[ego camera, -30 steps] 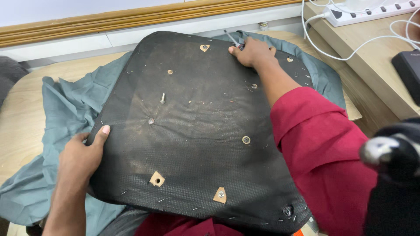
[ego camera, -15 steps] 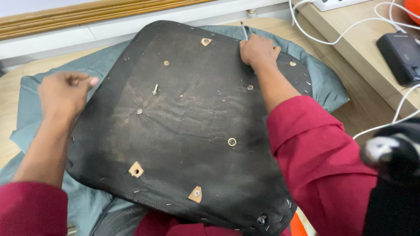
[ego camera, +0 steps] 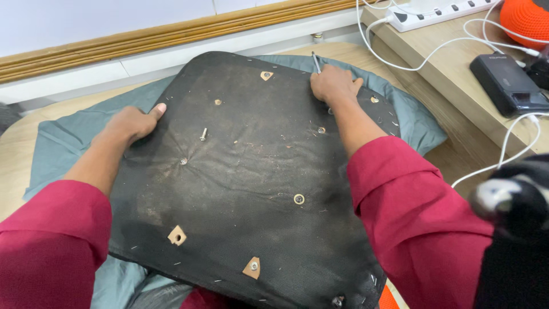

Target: The person uses a screwdriver to tighten screws into a black fabric-covered furniture base. They rotate the base to access different screw locations and continue fastening them.

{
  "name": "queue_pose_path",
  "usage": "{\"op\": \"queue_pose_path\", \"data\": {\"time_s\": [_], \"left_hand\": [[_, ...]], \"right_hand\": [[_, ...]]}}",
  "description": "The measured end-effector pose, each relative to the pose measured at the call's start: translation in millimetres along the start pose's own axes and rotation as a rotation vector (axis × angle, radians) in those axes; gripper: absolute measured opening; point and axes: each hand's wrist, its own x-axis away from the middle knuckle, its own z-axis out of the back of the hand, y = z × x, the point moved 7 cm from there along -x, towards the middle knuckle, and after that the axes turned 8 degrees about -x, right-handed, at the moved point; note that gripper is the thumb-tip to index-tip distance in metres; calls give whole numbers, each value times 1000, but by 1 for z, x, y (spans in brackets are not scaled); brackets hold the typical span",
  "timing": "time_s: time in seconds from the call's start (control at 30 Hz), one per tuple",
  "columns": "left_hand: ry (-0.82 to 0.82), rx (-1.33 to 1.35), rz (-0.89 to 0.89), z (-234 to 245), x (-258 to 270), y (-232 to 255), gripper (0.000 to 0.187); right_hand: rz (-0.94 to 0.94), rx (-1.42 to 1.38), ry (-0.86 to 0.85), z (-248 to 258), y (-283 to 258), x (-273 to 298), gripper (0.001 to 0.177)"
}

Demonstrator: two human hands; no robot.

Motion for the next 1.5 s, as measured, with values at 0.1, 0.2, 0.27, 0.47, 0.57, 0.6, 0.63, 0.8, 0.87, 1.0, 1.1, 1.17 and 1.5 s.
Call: {"op": "queue_pose_path", "data": {"time_s": [0.1,0.2,0.27,0.47,0.57,0.6,0.63,0.8,0.87,1.0,1.1,1.17,1.5], "left_hand": [[-8,93,51,-8,3,-19,106],[-9,69,44,-18,5,-11,113],[5,38,37,-13,4,-5,113],[67,-74,22,7,-26,19,108],[107,-110,-70,8,-49,35,106],[119,-122,-83,6,-58,32,105],[160,-127,-101,4,-67,33,103],[483,-196,-259,6,-97,39,99],[415,-223,-251,0,-105,38,96],[500,-86,-367,6,-88,36,63],[611,-13,-483,10,-60,43,40],[624,22,-490,3,-39,49,39],[334,156,-461,9,64,70,47]], "right_hand": [[3,8,12,-1,-5,-3,48],[-45,15,14,-3,3,-6,47],[-60,19,12,-3,1,-7,50],[-142,18,44,6,15,4,47],[-143,38,77,7,26,14,48],[-151,56,80,7,27,16,48],[-159,74,84,5,28,18,48],[-58,34,149,-5,7,22,44],[66,-4,169,-16,-17,20,40],[384,-60,225,-38,-84,15,33],[512,-9,192,-56,-118,18,31],[552,17,182,-64,-135,19,31],[245,80,96,-44,-106,-3,78]]}}
